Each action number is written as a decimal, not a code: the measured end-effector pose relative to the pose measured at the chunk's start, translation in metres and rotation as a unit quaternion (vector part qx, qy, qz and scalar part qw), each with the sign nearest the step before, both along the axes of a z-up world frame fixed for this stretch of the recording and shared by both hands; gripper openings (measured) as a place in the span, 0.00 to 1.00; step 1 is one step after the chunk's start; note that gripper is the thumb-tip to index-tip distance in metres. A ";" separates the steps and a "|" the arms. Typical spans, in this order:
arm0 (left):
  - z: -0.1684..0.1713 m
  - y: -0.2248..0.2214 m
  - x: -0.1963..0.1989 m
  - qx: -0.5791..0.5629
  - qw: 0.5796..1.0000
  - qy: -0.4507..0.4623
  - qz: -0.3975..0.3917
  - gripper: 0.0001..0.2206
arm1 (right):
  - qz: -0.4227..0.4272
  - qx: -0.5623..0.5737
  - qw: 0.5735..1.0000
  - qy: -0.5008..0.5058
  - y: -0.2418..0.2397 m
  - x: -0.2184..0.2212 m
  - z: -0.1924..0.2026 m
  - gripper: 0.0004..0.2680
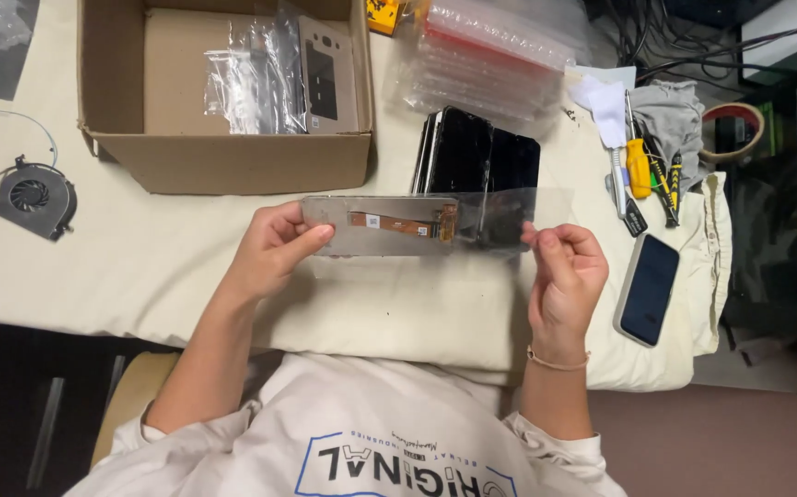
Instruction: Unpacking and inspecting various mobile phone screens and internal components from a box and plastic bags on a repair bench.
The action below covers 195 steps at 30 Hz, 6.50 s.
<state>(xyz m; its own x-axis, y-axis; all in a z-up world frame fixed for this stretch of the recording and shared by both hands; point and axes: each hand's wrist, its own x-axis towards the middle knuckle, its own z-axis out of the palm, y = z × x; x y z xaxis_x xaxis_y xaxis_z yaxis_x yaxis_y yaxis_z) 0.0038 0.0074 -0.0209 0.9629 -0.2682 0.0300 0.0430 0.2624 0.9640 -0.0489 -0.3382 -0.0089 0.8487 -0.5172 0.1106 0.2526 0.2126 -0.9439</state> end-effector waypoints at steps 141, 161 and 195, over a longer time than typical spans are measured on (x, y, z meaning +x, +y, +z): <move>0.013 0.010 -0.001 0.064 0.997 0.040 -0.022 0.07 | 0.021 -0.065 0.993 0.095 -0.110 -0.071 0.021 0.02; 0.014 -0.005 -0.038 0.556 0.823 0.040 -0.110 0.08 | 0.020 -0.017 0.994 0.110 -0.102 -0.064 -0.010 0.03; 0.129 0.049 -0.088 0.316 0.879 -0.344 0.099 0.09 | 0.286 -0.223 0.931 0.045 0.047 -0.019 0.028 0.35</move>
<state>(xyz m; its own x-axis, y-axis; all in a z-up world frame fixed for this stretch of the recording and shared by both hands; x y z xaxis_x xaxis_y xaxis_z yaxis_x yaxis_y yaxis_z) -0.0843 0.0567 0.1086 0.8044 -0.2707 0.5288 -0.5937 -0.3976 0.6996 -0.0679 -0.2911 0.0190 0.9872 0.1023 0.1224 0.1353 -0.1307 -0.9821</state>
